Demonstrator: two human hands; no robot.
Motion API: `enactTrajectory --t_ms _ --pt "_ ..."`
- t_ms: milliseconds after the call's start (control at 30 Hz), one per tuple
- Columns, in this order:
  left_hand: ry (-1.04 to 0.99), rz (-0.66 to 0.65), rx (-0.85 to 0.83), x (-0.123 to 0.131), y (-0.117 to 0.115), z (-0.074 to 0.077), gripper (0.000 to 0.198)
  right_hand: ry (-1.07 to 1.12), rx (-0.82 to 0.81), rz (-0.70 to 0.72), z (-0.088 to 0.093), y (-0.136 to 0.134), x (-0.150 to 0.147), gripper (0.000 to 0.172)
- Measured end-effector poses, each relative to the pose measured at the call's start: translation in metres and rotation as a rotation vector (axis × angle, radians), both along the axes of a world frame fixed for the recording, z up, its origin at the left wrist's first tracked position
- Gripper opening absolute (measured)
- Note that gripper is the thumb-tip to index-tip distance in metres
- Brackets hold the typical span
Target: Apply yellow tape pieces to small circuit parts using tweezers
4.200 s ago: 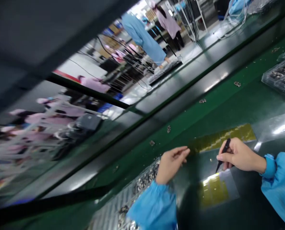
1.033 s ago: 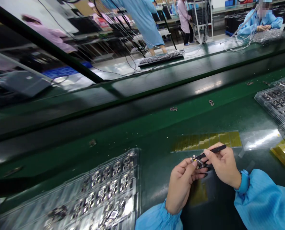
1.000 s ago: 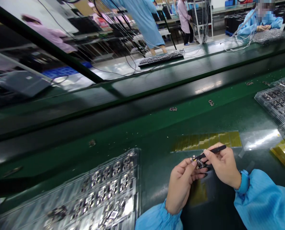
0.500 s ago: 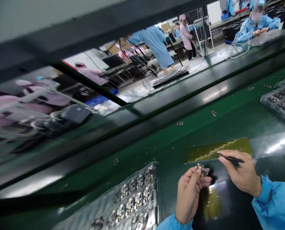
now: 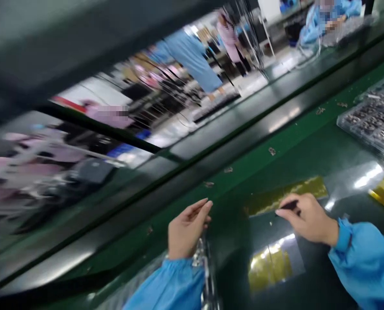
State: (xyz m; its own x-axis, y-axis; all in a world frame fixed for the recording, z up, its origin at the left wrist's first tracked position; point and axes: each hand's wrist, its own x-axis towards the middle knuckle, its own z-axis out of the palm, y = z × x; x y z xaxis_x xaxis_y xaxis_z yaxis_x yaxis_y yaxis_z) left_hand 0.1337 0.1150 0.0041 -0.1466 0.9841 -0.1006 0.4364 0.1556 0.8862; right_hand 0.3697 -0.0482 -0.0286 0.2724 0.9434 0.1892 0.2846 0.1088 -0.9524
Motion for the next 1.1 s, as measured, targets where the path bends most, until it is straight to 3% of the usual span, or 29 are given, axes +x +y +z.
enactTrajectory --t_ms 100,200,300,433,600,767,1000,1100 --pt "0.263 -0.42 0.088 0.008 -0.071 -0.005 0.019 0.155 -0.153 0.216 0.008 0.004 0.005 0.014" --pt "0.327 -0.825 0.134 0.015 -0.138 -0.015 0.011 0.225 -0.279 0.349 0.006 0.004 0.004 0.011" --pt "0.431 -1.031 0.226 0.018 -0.18 -0.032 0.022 0.174 -0.33 0.382 0.003 0.001 0.001 0.008" --pt "0.626 -1.022 0.371 0.023 -0.194 -0.048 0.034 0.105 -0.336 0.398 0.002 0.002 0.001 0.006" --pt "0.729 -0.977 0.439 0.03 -0.19 -0.05 0.038 0.144 -0.391 0.418 -0.001 0.003 0.0 0.005" --pt "0.757 -0.985 0.43 0.03 -0.19 -0.048 0.036 0.293 -0.428 0.403 -0.006 0.002 -0.001 0.007" --pt "0.749 -0.994 0.38 0.028 -0.191 -0.052 0.036 0.449 -0.494 0.365 -0.002 0.005 0.001 0.027" --pt "0.706 -1.039 0.271 0.027 -0.188 -0.042 0.037 0.483 -0.493 0.329 0.002 0.007 0.004 0.03"
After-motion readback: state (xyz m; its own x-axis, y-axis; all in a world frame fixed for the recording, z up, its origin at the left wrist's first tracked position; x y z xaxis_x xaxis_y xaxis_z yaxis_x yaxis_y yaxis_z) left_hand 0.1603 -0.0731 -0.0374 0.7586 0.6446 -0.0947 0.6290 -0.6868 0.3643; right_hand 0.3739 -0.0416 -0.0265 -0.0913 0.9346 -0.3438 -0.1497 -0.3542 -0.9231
